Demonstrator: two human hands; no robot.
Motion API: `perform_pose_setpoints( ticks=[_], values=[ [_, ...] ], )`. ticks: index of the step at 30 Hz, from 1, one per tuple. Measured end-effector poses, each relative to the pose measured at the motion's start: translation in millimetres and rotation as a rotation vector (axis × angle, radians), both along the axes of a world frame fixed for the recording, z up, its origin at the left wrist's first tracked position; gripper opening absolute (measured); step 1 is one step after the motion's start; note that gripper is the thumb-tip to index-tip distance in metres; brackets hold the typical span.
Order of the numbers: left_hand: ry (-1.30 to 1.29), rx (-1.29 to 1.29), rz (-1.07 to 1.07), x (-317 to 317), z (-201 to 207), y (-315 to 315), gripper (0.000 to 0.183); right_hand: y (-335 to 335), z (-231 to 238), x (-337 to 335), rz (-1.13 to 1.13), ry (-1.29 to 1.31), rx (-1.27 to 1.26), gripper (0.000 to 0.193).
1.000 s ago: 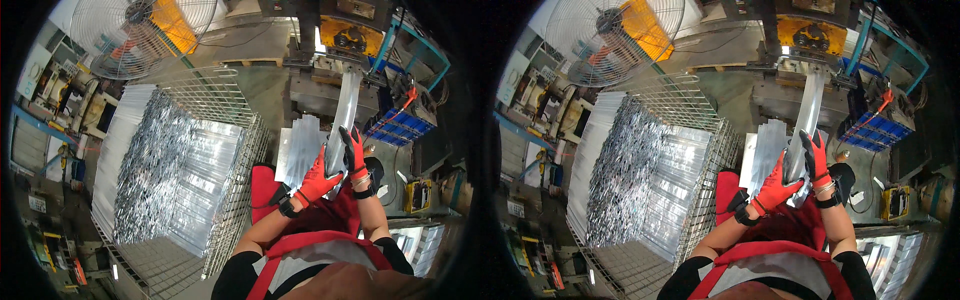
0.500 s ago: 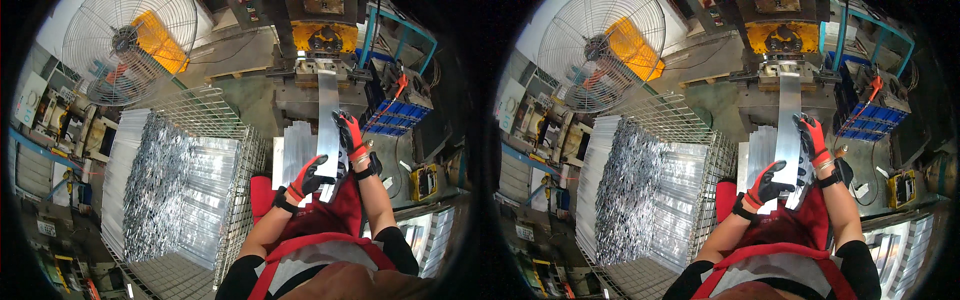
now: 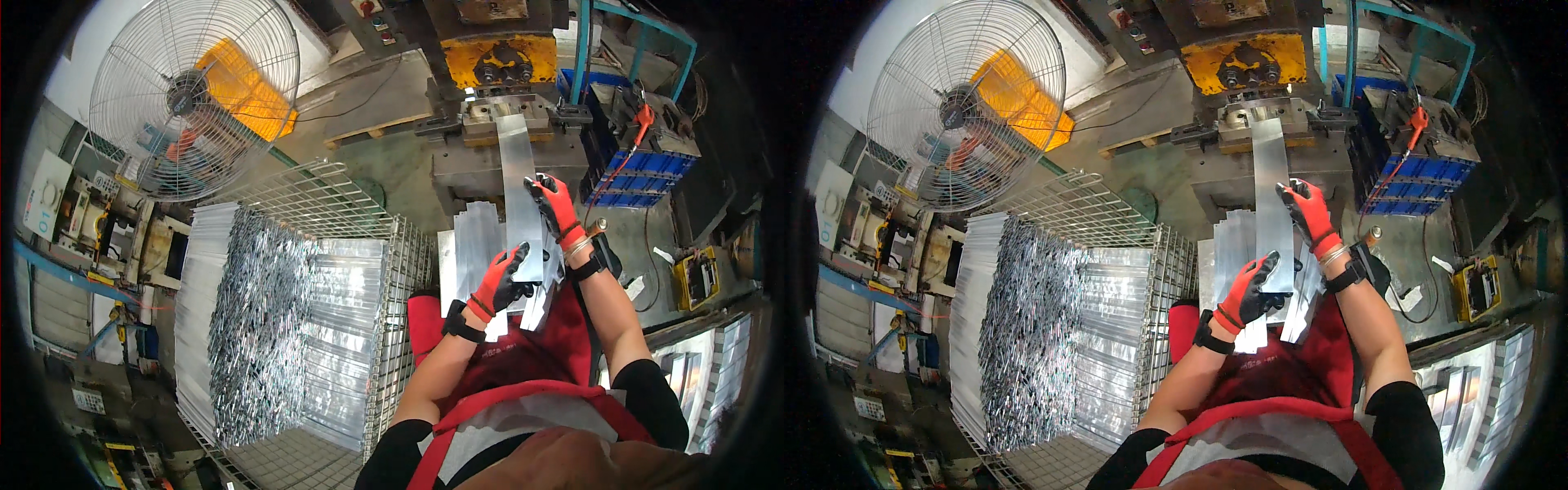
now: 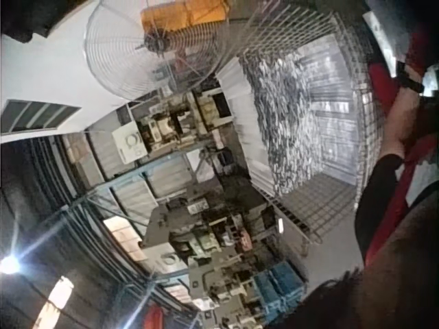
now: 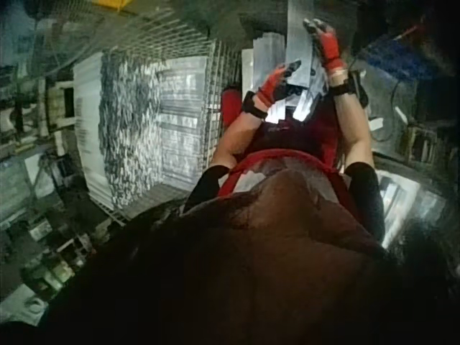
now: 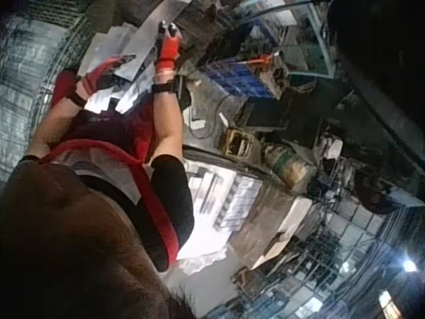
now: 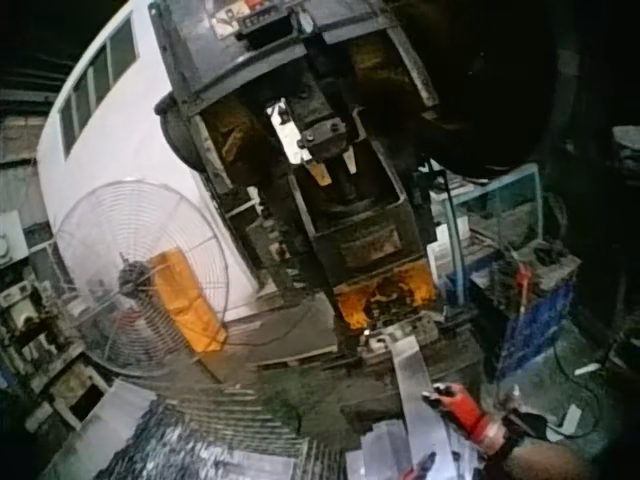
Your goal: Inspecting and organizing metal sheets in a fabrication environment.
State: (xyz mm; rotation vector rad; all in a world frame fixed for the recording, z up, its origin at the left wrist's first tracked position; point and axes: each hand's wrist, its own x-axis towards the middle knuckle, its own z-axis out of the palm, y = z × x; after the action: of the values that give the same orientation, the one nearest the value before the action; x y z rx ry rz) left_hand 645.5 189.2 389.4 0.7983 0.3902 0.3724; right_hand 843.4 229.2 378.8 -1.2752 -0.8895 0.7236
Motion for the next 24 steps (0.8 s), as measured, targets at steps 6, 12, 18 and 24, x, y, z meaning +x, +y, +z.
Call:
perform_pose_setpoints(
  ticks=[6,12,18,24],
  values=[
    [-0.176,0.115,0.082,0.1,-2.3,12.2,0.044,10.2,1.6,4.1,-0.031,-0.073,0.011,0.026],
    [0.049,0.232,0.242,14.0,-1.5,13.1,0.031,22.7,-4.8,8.6,-0.024,0.014,0.043,0.024],
    [-0.064,0.304,0.165,25.9,-16.8,36.6,0.034,36.5,-0.9,21.9,0.061,0.172,-0.002,0.013],
    [-0.015,0.199,0.219,27.6,-17.0,29.1,0.031,45.9,-19.8,21.2,-0.012,0.139,0.065,0.016]
  ],
)
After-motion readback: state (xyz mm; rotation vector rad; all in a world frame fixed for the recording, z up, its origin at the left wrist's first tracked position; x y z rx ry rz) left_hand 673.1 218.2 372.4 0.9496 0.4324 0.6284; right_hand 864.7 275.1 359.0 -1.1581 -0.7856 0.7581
